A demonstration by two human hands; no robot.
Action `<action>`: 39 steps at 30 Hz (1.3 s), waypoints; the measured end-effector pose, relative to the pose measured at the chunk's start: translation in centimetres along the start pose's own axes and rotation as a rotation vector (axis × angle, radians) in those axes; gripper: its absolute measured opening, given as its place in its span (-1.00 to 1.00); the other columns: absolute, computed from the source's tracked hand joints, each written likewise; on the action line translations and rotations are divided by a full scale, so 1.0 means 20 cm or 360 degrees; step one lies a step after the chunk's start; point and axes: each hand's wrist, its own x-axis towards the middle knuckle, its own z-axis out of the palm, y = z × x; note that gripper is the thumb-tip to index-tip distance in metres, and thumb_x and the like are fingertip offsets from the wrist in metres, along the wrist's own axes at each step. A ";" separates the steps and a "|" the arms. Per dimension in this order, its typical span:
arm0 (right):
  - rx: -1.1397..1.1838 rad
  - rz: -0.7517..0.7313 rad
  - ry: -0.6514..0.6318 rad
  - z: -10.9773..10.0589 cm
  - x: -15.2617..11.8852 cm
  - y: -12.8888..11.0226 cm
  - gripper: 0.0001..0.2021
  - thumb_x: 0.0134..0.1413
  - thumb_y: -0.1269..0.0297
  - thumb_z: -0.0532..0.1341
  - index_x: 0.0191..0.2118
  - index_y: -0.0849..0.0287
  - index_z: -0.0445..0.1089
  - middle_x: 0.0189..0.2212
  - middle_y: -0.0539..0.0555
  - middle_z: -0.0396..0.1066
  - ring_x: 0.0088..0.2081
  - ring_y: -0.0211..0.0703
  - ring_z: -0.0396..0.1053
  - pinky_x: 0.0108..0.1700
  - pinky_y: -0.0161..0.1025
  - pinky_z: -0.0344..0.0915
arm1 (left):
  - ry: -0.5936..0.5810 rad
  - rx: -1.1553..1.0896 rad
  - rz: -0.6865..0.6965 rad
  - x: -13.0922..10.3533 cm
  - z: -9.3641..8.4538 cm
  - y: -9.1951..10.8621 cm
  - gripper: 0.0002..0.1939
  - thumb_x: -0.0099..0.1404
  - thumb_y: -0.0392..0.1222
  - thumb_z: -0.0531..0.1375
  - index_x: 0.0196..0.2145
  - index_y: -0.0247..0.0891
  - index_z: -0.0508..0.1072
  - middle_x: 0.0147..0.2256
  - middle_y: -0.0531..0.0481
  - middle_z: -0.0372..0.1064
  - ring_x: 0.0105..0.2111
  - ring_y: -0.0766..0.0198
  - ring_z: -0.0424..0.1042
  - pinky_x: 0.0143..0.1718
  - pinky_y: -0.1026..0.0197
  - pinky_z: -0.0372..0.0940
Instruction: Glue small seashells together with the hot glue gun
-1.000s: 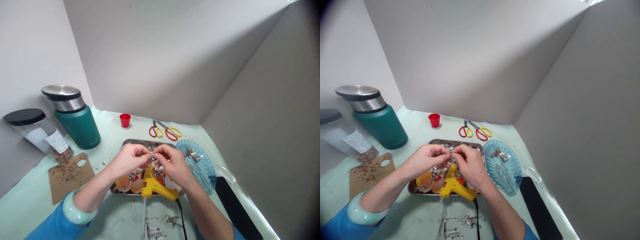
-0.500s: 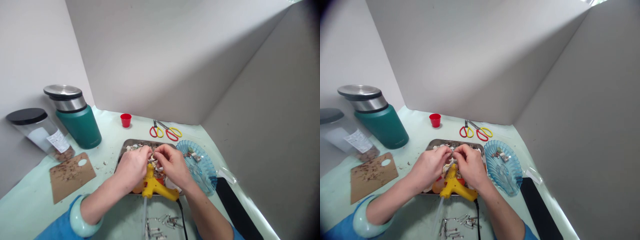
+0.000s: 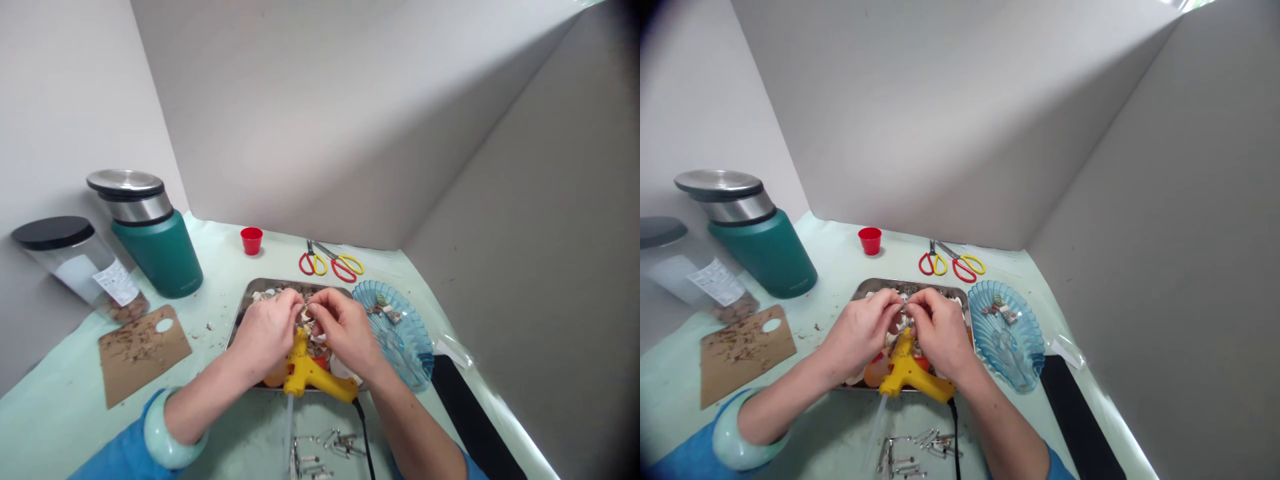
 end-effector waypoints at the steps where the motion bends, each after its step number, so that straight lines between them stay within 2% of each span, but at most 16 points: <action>1: 0.0005 0.0005 -0.0002 0.00 0.00 0.00 -0.91 0.12 0.34 0.11 -0.37 0.13 0.34 -0.59 -0.07 0.35 -0.57 -0.28 0.35 -0.45 -0.35 0.27 | 0.0008 -0.0012 -0.0015 0.00 0.00 0.00 -0.83 0.34 -0.28 -0.07 -0.34 -0.21 0.28 -0.47 -0.01 0.40 -0.48 0.23 0.40 -0.43 0.24 0.21; 6: 0.0045 0.0046 -0.0031 -0.01 0.00 -0.01 -0.91 0.13 0.34 0.12 -0.38 0.13 0.34 -0.65 -0.10 0.32 -0.58 -0.29 0.32 -0.44 -0.36 0.27 | 0.0065 -0.0122 -0.0200 0.02 -0.04 -0.01 -0.84 0.33 -0.27 -0.06 -0.35 -0.21 0.27 -0.52 0.03 0.37 -0.52 0.24 0.38 -0.45 0.24 0.19; 10: 0.0110 0.0056 -0.0024 -0.02 0.00 -0.01 -0.93 0.13 0.34 0.12 -0.34 0.14 0.34 -0.64 -0.10 0.33 -0.57 -0.29 0.33 -0.44 -0.36 0.27 | -0.0001 -0.0284 -0.0239 0.03 -0.09 0.00 -0.79 0.35 -0.22 -0.08 -0.42 -0.20 0.25 -0.56 0.05 0.36 -0.54 0.26 0.35 -0.46 0.24 0.17; 15: 0.0132 0.0042 -0.0037 -0.02 0.01 -0.01 -0.93 0.13 0.35 0.12 -0.34 0.14 0.34 -0.63 -0.10 0.32 -0.57 -0.30 0.34 -0.44 -0.36 0.26 | -0.0035 -0.0264 -0.0268 0.04 -0.11 0.01 -0.67 0.37 -0.20 -0.13 -0.56 -0.19 0.16 -0.64 0.06 0.29 -0.59 0.29 0.29 -0.46 0.23 0.14; 18: 0.0140 0.0045 -0.0024 -0.02 0.01 -0.01 -0.94 0.12 0.36 0.13 -0.34 0.14 0.34 -0.62 -0.10 0.32 -0.57 -0.30 0.33 -0.44 -0.36 0.26 | -0.0071 -0.0384 -0.0267 0.04 -0.10 -0.01 -0.72 0.34 -0.17 -0.05 -0.51 -0.20 0.24 -0.63 0.08 0.31 -0.59 0.31 0.30 -0.48 0.25 0.15; 22: 0.0152 0.0049 -0.0026 -0.03 0.00 0.00 -0.94 0.11 0.36 0.13 -0.34 0.14 0.34 -0.62 -0.11 0.32 -0.57 -0.31 0.34 -0.45 -0.37 0.26 | -0.0121 -0.0734 -0.0335 0.04 -0.08 -0.04 -0.88 0.26 -0.17 0.08 -0.39 -0.22 0.35 -0.54 0.07 0.39 -0.52 0.30 0.38 -0.49 0.29 0.20; 26: 0.0180 0.0037 -0.0029 -0.02 0.00 0.00 -0.93 0.12 0.35 0.12 -0.34 0.14 0.34 -0.59 -0.10 0.33 -0.55 -0.31 0.34 -0.45 -0.37 0.27 | -0.0274 -0.0991 -0.0403 0.04 -0.09 -0.02 -0.83 0.28 -0.15 0.06 -0.28 -0.22 0.40 -0.51 0.05 0.42 -0.49 0.27 0.43 -0.48 0.27 0.27; 32: 0.0147 0.0006 -0.0033 -0.01 0.00 -0.01 -0.93 0.11 0.34 0.14 -0.34 0.14 0.35 -0.53 -0.08 0.36 -0.54 -0.31 0.35 -0.46 -0.39 0.27 | -0.0245 -0.1235 -0.0494 0.04 -0.07 0.00 -0.88 0.20 -0.17 0.16 -0.40 -0.27 0.39 -0.48 0.04 0.40 -0.43 0.25 0.46 -0.38 0.23 0.35; 39: 0.0117 -0.0004 -0.0031 -0.02 0.00 0.01 -0.93 0.13 0.33 0.13 -0.33 0.15 0.36 -0.50 -0.07 0.38 -0.54 -0.32 0.36 -0.46 -0.38 0.28 | -0.0436 -0.1598 -0.0719 0.06 -0.09 -0.01 -0.90 0.16 -0.25 0.19 -0.35 -0.32 0.39 -0.53 0.00 0.49 -0.44 0.27 0.51 -0.30 0.20 0.37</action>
